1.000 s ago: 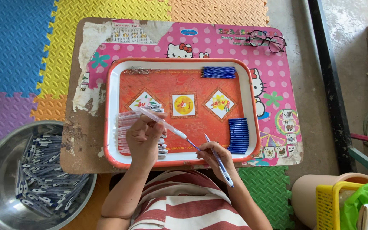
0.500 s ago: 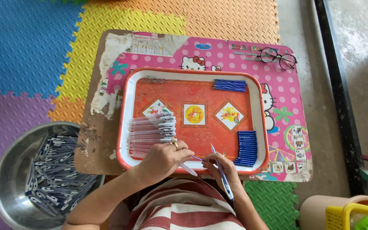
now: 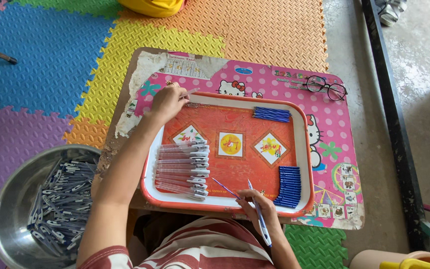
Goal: The person assembles pens by inserting ink refills into pen barrels and then placing the completed pens into a larger bowl.
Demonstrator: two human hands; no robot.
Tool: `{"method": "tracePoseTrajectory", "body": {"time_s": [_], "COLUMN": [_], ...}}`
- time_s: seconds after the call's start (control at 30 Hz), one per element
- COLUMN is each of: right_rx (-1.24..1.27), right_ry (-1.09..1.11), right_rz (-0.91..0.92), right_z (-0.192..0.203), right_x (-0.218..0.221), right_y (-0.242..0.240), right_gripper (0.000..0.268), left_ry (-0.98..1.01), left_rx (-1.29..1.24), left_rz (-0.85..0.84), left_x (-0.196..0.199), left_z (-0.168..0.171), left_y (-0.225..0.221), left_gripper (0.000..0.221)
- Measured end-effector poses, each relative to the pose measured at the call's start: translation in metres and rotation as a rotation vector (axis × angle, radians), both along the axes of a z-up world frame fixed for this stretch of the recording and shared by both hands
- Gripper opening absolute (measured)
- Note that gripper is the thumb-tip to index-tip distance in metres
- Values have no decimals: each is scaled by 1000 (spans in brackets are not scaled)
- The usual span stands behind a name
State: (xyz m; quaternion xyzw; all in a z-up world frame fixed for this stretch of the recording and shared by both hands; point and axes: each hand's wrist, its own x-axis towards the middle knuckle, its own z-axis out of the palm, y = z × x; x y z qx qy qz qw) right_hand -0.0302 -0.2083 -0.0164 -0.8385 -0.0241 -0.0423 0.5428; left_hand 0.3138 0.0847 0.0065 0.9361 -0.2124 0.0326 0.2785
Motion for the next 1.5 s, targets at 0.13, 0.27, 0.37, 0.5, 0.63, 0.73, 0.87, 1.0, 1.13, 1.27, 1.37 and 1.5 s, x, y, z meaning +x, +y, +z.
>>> {"method": "tracePoseTrajectory", "body": {"time_s": [0.13, 0.27, 0.37, 0.5, 0.63, 0.73, 0.87, 1.0, 1.13, 1.27, 1.37, 1.5], "right_rx": [58, -40, 813, -237, -719, -821, -852, -586, -82, 63, -49, -272], "right_ry": [79, -251, 329, -191, -472, -486, -387, -380, -293, -256, -264, -356], "right_rz": [-1, 119, -301, -110, -197, -277, -281, -234, 66, 315, 325, 254], "right_z": [6, 5, 31, 67, 2, -28, -19, 43, 95, 94, 94, 82], "right_x": [-2, 10, 40, 114, 193, 222, 224, 189, 102, 51, 66, 106], "right_y": [-1, -24, -64, -114, -169, -180, -169, -116, -23, 26, 34, 23], "right_gripper": [18, 29, 40, 28, 40, 36, 31, 12, 22, 28, 19, 20], "left_ry": [97, 143, 190, 297, 185, 171, 122, 100, 151, 184, 210, -58], "left_rx": [51, -77, -582, -978, -943, -1045, -1210, -1339, -1350, -1408, -1328, -1460], "left_rz": [60, 76, -153, -100, -111, -66, 57, 85, 51, -12, 140, 396], "left_x": [21, -4, -40, -126, -191, -217, -234, -242, -270, -294, -294, -277], "left_z": [-25, 24, 56, 79, 78, 43, 6, 15, 34, 10, 40, 22], "left_y": [8, 12, 34, 45, 53, 57, 62, 46, 3, -31, -24, 49], "left_gripper": [9, 64, 46, 32, 31, 27, 20, 19, 13, 16, 22, 70]}}
